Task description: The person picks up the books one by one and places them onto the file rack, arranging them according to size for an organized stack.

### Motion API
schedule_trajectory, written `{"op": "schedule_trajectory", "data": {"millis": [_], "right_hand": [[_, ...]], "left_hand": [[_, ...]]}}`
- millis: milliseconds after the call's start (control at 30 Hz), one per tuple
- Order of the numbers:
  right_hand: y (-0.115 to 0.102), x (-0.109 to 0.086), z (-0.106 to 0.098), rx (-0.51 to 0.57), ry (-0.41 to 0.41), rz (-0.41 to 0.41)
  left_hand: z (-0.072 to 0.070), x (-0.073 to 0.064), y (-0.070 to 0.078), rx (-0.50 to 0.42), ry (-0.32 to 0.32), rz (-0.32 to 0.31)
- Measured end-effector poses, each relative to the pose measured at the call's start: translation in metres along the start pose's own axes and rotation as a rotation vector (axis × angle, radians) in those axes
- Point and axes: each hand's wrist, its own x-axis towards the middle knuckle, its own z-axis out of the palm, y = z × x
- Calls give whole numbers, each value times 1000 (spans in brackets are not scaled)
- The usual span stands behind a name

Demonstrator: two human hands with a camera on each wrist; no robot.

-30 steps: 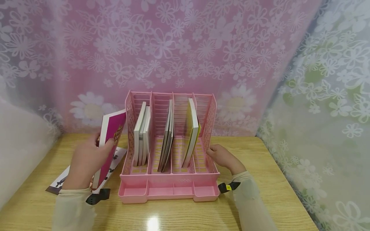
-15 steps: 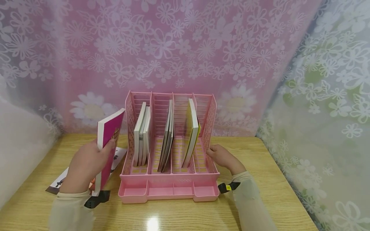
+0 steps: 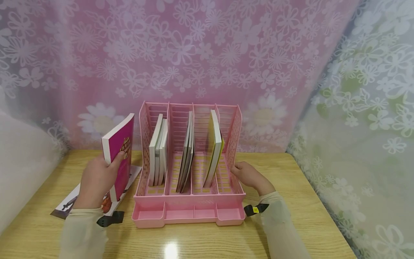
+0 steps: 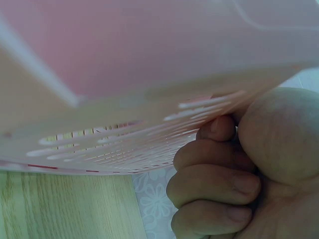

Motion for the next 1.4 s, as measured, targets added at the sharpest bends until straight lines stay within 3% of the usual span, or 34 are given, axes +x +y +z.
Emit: {"op": "schedule_trajectory", "data": {"millis": [200, 467, 633, 800, 900, 1400], "right_hand": [[-1, 0, 0, -3, 3, 1], [-2, -1, 1, 7, 6, 1], [-2, -1, -1, 11, -2, 10], [-1, -1, -1, 10, -3, 8], [-1, 0, 0, 15, 2, 0], [0, -1, -1, 9, 4, 7]], "left_hand": [[3, 2, -1, -24, -35, -10], [-4, -4, -1, 19, -34, -99], [-16, -8, 5, 54, 16, -24], [-18, -11, 12, 42, 101, 105], [-18, -12, 13, 42, 120, 115], [-17, -14, 16, 101, 12, 136]]}}
